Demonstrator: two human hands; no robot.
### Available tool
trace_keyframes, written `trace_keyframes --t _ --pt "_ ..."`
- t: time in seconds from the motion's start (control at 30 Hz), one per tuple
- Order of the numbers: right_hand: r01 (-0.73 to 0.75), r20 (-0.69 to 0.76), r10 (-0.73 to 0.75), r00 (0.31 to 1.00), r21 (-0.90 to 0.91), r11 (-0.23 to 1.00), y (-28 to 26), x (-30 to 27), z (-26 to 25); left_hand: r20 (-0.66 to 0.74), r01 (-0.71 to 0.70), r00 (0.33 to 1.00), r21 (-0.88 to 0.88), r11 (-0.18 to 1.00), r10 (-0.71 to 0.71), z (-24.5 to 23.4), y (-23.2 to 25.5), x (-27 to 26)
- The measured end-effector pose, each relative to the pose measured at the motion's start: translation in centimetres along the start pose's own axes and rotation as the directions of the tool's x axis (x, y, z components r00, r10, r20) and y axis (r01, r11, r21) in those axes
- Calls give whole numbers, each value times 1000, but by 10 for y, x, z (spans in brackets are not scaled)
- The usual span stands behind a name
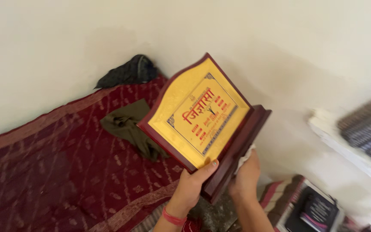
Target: The person wipes a wooden plaque and a small framed picture with a cloth. They handle a power adapter and cable briefly, then continue wiping the plaque and frame on a small table and later on a bed.
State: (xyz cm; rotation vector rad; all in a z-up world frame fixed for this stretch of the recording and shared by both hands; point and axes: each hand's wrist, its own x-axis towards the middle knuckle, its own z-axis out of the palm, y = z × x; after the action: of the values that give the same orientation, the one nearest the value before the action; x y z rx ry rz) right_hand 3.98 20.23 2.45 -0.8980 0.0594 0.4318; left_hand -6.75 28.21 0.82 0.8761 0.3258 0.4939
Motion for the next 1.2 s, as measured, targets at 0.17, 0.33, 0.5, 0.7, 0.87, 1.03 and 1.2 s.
trace_keyframes --t 0.17,0.33,0.5,0.7,0.87,1.03,1.2 --pt "43 209 28 978 -327 944 58 -8 21 -149 -38 989 -129 991 18 -45 38 8" --pt "221 478 229 848 -712 666 68 8 27 -333 -219 925 -73 973 184 -85 68 -2" --pt "380 596 124 793 -643 665 47 26 86 -471 -337 835 -30 941 284 -117 84 -23" --pt "936 983 -123 -133 166 309 87 -33 135 -534 -441 785 -124 889 315 -129 88 -31" --pt "894 974 -113 -194 224 389 109 2 171 -589 -488 729 -88 868 350 -123 94 -37" --pt "969 990 -137 -34 66 237 116 81 228 -639 -472 665 42 881 387 -111 94 -41" --pt "953 992 -118 -45 78 291 143 82 227 -715 -447 591 94 889 373 -108 91 -48"
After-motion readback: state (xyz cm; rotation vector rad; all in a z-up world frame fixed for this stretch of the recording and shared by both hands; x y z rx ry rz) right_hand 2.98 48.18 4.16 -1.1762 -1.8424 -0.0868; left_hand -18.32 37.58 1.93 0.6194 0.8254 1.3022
